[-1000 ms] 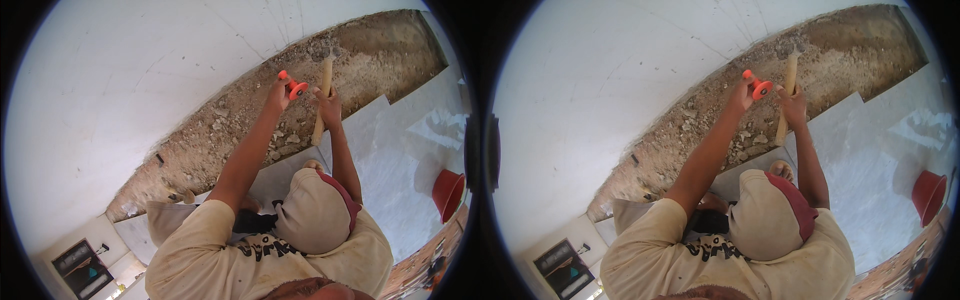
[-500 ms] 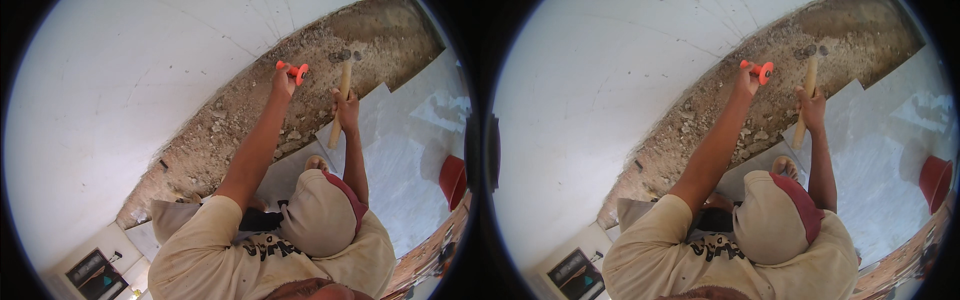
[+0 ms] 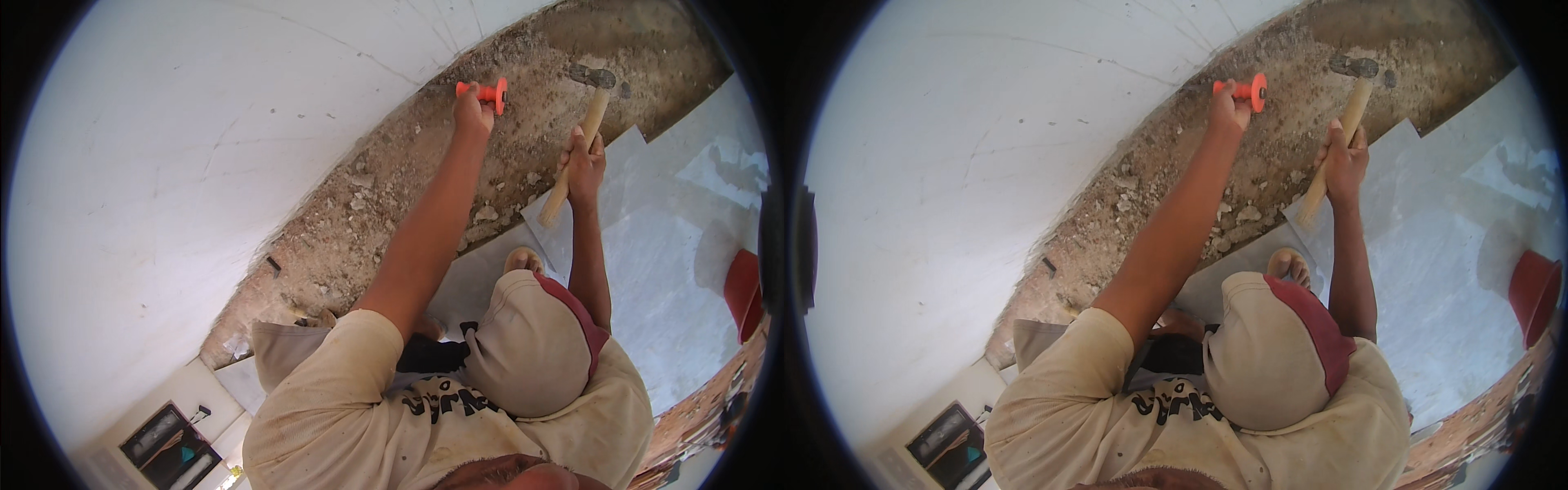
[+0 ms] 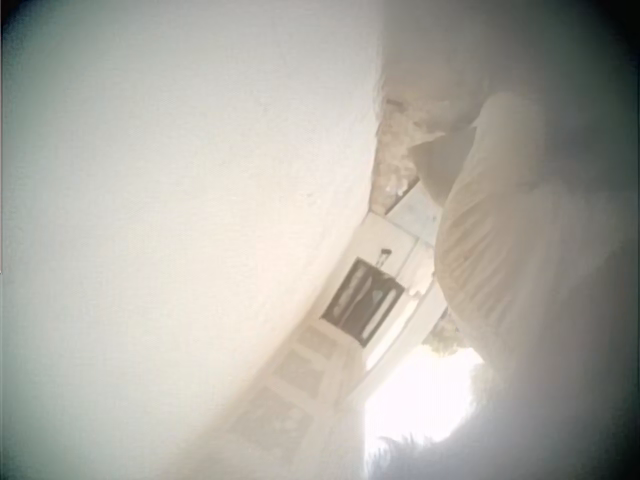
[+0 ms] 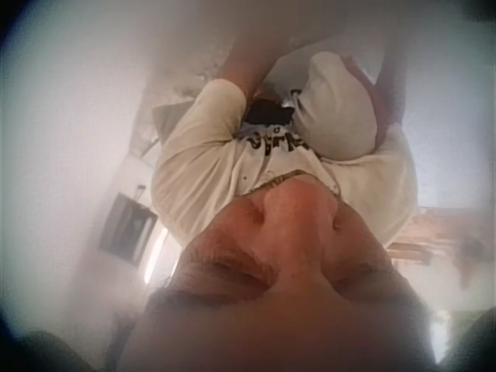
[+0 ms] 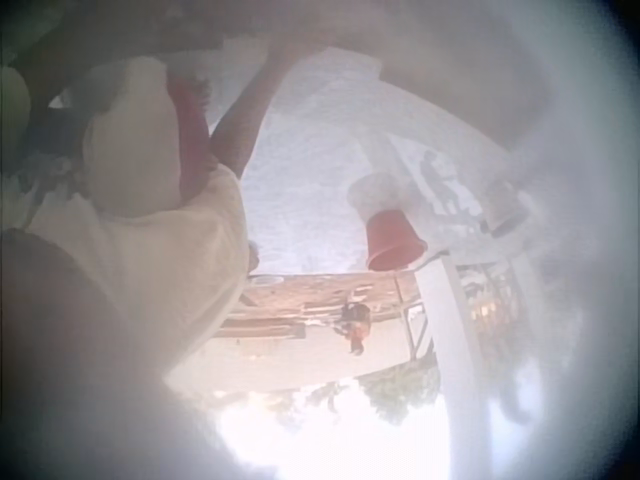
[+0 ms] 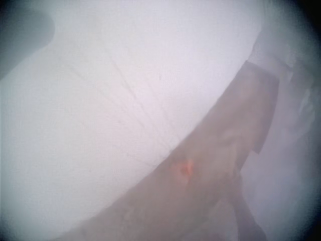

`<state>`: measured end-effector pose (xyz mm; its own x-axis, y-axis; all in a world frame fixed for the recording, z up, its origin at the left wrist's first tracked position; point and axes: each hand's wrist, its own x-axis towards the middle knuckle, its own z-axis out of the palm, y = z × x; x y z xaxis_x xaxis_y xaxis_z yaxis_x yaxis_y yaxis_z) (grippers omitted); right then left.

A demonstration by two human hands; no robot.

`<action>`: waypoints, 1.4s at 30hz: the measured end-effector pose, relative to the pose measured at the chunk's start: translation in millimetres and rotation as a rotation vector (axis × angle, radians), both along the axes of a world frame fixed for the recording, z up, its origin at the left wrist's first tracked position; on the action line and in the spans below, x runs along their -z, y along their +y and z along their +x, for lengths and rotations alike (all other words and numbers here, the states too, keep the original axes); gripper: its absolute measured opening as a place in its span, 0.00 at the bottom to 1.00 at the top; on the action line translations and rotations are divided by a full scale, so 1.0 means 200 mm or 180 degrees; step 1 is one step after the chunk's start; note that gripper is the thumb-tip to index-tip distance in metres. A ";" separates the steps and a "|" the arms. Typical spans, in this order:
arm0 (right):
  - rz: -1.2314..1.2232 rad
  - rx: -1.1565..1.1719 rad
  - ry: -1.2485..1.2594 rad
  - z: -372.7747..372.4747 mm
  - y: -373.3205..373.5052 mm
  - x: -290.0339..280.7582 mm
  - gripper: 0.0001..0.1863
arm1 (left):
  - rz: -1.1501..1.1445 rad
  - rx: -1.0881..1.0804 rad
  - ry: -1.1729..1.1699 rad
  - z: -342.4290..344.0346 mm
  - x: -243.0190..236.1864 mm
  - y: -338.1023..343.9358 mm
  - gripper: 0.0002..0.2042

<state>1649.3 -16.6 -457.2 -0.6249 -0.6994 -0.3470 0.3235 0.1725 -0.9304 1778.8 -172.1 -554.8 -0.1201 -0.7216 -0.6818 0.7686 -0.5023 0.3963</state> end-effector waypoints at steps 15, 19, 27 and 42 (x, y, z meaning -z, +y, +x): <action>0.0421 0.0296 -0.0283 -0.03 -0.14 0.17 0.08 | -0.0071 -0.0189 -0.0064 -0.04 0.10 -0.07 0.11; 0.0893 -0.1010 -0.0311 0.08 -0.09 0.16 0.08 | -0.0099 -0.0198 -0.0034 -0.03 0.11 -0.05 0.10; 0.0289 0.0760 -0.0548 -0.12 -0.13 0.09 0.08 | -0.0068 -0.0172 -0.0067 -0.03 0.03 -0.04 0.11; 0.0180 0.0401 -0.0513 -0.21 -0.11 0.03 0.08 | 0.0077 -0.0016 -0.0235 0.01 -0.01 -0.03 0.11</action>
